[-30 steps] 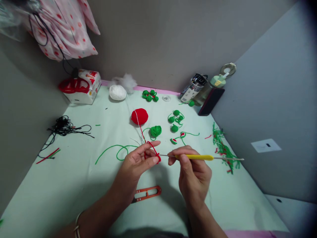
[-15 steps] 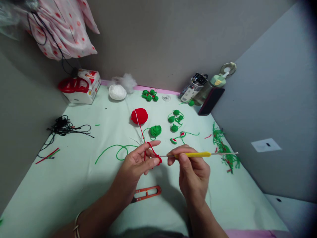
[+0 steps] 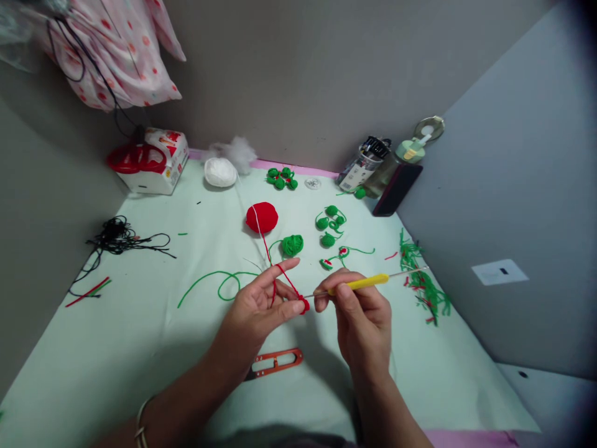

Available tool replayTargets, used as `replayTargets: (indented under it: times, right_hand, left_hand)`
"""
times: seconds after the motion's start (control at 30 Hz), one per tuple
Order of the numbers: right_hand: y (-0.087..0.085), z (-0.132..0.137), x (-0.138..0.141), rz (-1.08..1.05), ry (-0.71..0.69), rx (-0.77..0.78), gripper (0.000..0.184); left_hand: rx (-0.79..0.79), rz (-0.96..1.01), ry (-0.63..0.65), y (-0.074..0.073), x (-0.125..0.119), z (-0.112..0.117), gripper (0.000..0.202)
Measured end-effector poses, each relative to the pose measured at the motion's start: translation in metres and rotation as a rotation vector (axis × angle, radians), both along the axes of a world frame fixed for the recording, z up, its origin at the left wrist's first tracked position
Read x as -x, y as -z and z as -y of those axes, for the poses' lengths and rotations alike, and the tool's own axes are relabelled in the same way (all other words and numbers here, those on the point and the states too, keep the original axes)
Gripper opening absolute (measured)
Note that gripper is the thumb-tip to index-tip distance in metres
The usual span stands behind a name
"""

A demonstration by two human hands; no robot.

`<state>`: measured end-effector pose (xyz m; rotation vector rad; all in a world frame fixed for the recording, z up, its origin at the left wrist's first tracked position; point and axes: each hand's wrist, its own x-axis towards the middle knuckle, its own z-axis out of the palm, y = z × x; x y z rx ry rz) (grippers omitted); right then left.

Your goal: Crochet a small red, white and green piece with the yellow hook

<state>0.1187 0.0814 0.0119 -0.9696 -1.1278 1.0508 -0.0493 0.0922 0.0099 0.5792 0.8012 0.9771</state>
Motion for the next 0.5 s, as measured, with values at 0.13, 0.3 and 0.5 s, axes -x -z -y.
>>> replayTargets:
  times: [0.13,0.3,0.5]
  right_hand:
    - [0.0027,0.0008,0.0024,0.013,0.004,-0.018,0.015]
    - [0.0078,0.0017,0.0044,0.02,0.002,-0.029,0.015]
    - [0.0076,-0.0009,0.0042,0.072,-0.023,-0.067,0.016]
  left_hand:
    - [-0.015,0.007,-0.01,0.0038,-0.0015,0.0,0.059]
    - [-0.021,-0.016,-0.029,0.0028,-0.0001,-0.0009,0.072]
    - [0.005,-0.028,0.003,-0.0013,0.0026,-0.0028,0.095]
